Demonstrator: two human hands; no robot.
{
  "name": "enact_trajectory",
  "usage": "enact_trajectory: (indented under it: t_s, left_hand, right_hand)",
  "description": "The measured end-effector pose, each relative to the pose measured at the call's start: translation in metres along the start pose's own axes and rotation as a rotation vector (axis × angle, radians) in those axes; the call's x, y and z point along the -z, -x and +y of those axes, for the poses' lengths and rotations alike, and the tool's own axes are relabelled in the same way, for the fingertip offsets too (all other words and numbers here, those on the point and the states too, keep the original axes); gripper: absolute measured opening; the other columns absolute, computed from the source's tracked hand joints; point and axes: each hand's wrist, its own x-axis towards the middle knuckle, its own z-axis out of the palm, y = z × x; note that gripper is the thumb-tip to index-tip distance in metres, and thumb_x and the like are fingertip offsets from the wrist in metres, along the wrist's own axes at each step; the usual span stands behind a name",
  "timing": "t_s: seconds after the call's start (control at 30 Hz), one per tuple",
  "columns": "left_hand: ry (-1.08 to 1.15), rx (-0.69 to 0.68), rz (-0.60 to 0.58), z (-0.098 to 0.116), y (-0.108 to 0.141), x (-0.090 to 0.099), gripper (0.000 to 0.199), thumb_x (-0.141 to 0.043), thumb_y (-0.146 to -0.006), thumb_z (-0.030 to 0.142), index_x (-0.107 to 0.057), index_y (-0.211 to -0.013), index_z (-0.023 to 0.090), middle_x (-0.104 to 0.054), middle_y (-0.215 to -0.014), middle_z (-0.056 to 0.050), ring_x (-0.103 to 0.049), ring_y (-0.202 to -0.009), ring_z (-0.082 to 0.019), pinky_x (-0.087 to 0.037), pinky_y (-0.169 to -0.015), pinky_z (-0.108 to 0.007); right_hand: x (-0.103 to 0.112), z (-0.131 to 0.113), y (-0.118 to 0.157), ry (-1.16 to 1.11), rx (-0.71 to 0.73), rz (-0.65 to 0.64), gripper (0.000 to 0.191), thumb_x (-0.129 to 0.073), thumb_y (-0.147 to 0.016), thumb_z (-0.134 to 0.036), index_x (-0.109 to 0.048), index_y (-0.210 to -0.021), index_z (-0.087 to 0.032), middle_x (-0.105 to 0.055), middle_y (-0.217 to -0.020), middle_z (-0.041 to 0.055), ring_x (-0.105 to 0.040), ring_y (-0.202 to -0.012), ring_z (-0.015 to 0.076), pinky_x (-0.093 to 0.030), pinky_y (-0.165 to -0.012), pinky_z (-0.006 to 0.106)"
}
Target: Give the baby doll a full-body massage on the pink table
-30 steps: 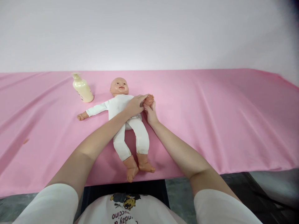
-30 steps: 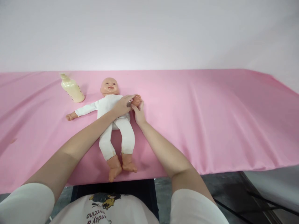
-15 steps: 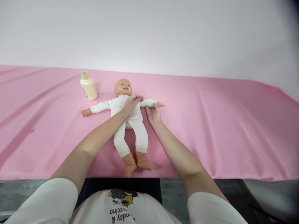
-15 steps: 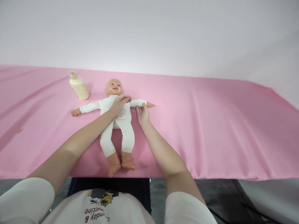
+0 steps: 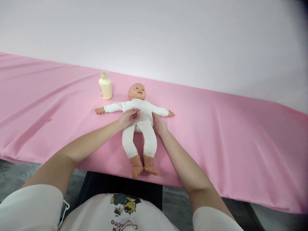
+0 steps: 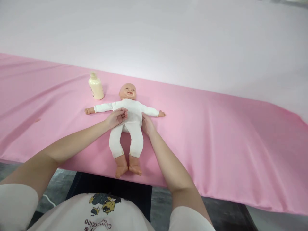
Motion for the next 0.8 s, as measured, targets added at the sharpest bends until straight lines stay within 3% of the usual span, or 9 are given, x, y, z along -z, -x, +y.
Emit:
enact_trajectory:
  t_s: [0.1, 0.23, 0.4, 0.47, 0.57, 0.7, 0.8]
  left_hand:
    - [-0.038, 0.027, -0.017, 0.001, 0.011, 0.019, 0.017, -0.051, -0.092, 0.01, -0.068, -0.091, 0.013, -0.067, -0.073, -0.004, -0.065, -0.063, -0.012, -0.053, -0.064, -0.023]
    - [-0.117, 0.088, -0.026, 0.007, 0.023, 0.045, 0.017, -0.049, -0.095, 0.014, -0.066, -0.097, 0.012, -0.07, -0.075, -0.007, -0.068, -0.06, -0.015, -0.053, -0.061, -0.025]
    - [0.02, 0.095, 0.308, 0.02, 0.018, 0.063, 0.017, -0.046, -0.098, 0.022, -0.061, -0.097, 0.014, -0.072, -0.078, -0.01, -0.068, -0.064, -0.017, -0.055, -0.065, -0.027]
    - [0.122, 0.089, 0.408, 0.022, 0.013, 0.065, 0.021, -0.043, -0.099, 0.026, -0.06, -0.095, 0.014, -0.072, -0.083, -0.013, -0.068, -0.071, -0.019, -0.057, -0.074, -0.031]
    - [0.175, 0.067, 0.467, 0.019, 0.008, 0.065, 0.024, -0.04, -0.102, 0.03, -0.058, -0.097, 0.014, -0.069, -0.089, -0.014, -0.067, -0.077, -0.019, -0.058, -0.082, -0.033]
    - [0.07, -0.1, 0.426, 0.013, 0.012, 0.063, 0.01, -0.048, -0.099, 0.023, -0.05, -0.108, 0.018, -0.064, -0.112, -0.012, -0.067, -0.091, -0.017, -0.056, -0.085, -0.03]
    - [-0.009, -0.204, 0.383, 0.011, 0.016, 0.062, 0.032, -0.059, -0.093, 0.017, -0.043, -0.12, 0.023, -0.056, -0.134, -0.011, -0.06, -0.118, -0.019, -0.053, -0.088, -0.027]
  right_hand:
    - [-0.013, -0.009, 0.011, -0.108, -0.118, -0.061, 0.054, -0.068, -0.081, -0.056, -0.059, -0.124, -0.026, -0.068, -0.13, 0.0067, -0.062, -0.126, 0.0259, -0.05, -0.113, 0.049]
    - [-0.016, -0.009, 0.017, -0.076, -0.139, 0.076, 0.072, -0.082, -0.069, -0.048, -0.051, -0.129, -0.024, -0.055, -0.145, 0.0104, -0.056, -0.134, 0.0263, -0.043, -0.119, 0.05]
    - [-0.008, -0.002, 0.019, 0.109, -0.076, 0.256, 0.086, -0.085, -0.063, -0.045, -0.039, -0.133, -0.026, -0.049, -0.145, 0.0134, -0.052, -0.136, 0.0261, -0.04, -0.118, 0.053]
    - [-0.005, -0.004, 0.021, 0.238, 0.001, 0.324, 0.078, -0.083, -0.066, -0.044, -0.042, -0.13, -0.027, -0.048, -0.142, 0.0122, -0.051, -0.135, 0.0255, -0.039, -0.118, 0.053]
    - [-0.007, -0.016, 0.02, 0.406, 0.15, 0.375, 0.062, -0.074, -0.075, -0.041, -0.046, -0.128, -0.026, -0.046, -0.141, 0.0106, -0.046, -0.136, 0.0248, -0.039, -0.118, 0.052]
    - [-0.027, -0.047, 0.002, 0.553, 0.3, 0.262, 0.047, -0.064, -0.084, -0.035, -0.052, -0.128, -0.026, -0.052, -0.137, 0.0084, -0.047, -0.134, 0.0256, -0.035, -0.119, 0.054]
    - [-0.058, -0.066, -0.029, 0.581, 0.337, 0.048, 0.045, -0.064, -0.085, -0.037, -0.055, -0.129, -0.027, -0.055, -0.137, 0.0083, -0.048, -0.134, 0.0277, -0.038, -0.117, 0.053]
